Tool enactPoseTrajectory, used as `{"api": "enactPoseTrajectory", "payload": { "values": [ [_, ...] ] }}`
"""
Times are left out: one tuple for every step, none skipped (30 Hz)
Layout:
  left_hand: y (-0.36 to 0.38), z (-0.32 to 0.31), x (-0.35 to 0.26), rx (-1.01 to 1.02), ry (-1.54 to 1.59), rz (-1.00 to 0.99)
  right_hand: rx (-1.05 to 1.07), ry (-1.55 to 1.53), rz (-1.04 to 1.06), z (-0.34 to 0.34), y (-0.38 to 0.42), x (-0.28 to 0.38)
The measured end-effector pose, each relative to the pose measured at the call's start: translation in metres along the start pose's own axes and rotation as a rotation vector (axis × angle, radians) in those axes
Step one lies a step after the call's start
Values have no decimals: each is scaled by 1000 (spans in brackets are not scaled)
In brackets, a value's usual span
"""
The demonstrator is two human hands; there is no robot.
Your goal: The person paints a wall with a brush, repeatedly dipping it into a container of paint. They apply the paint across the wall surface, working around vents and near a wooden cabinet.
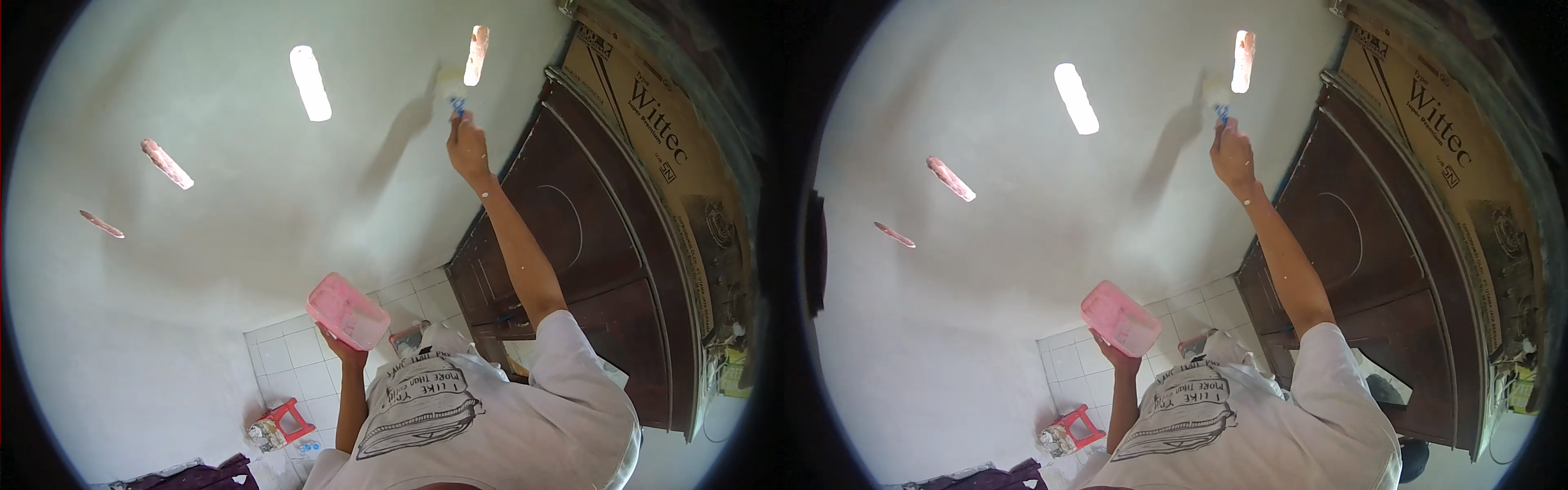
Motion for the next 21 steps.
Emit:
{"api": "enactPoseTrajectory", "payload": {
  "values": [
    [0,1,1,-11,2,0,116,157,-25,-24,2,-14],
    [0,3,-1,-13,1,-5,118,152,-23,-35,6,-25],
    [2,7,-1,-18,-16,-8,141,172,-12,-45,13,-37],
    [3,8,-1,-19,-30,-9,160,195,1,-47,17,-40],
    [1,7,-1,-15,-25,-9,157,199,4,-43,17,-45],
    [3,7,0,-13,9,18,400,253,-68,-56,26,-57],
    [8,9,2,-13,41,48,645,304,-148,-68,43,-69],
    [10,8,3,-11,41,53,644,307,-152,-64,43,-71],
    [10,7,1,-5,2,29,703,328,-160,-62,42,-68],
    [9,6,-2,-1,-36,2,765,347,-165,-61,39,-63],
    [8,5,-3,-1,-35,1,624,383,-63,-48,21,-47],
    [8,4,-4,7,-23,6,487,417,38,-32,4,-27],
    [9,2,-4,14,-13,12,356,399,108,-13,-15,-2],
    [9,4,-3,10,-16,14,223,379,176,8,-28,24],
    [7,5,-3,5,-20,15,224,377,174,17,-33,42],
    [5,7,-2,2,-26,18,190,378,131,29,-38,56],
    [5,9,-2,3,-30,21,156,380,86,36,-39,60],
    [4,10,-3,5,-30,16,155,382,83,32,-34,57],
    [2,8,-3,8,-27,9,87,366,65,30,-26,49],
    [2,7,-3,9,-23,9,20,351,48,28,-17,40],
    [4,3,-5,17,-24,5,21,353,52,20,-8,32]
  ]
}}
Point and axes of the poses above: each hand's wrist, its own y-axis away from the middle knuckle, its own z-axis out of the back of the hand, x = y × z, the point moved 9 cm from there along -y, towards the middle knuckle, and after that the axes turned 10 degrees about -y, right-handed, at the moved point
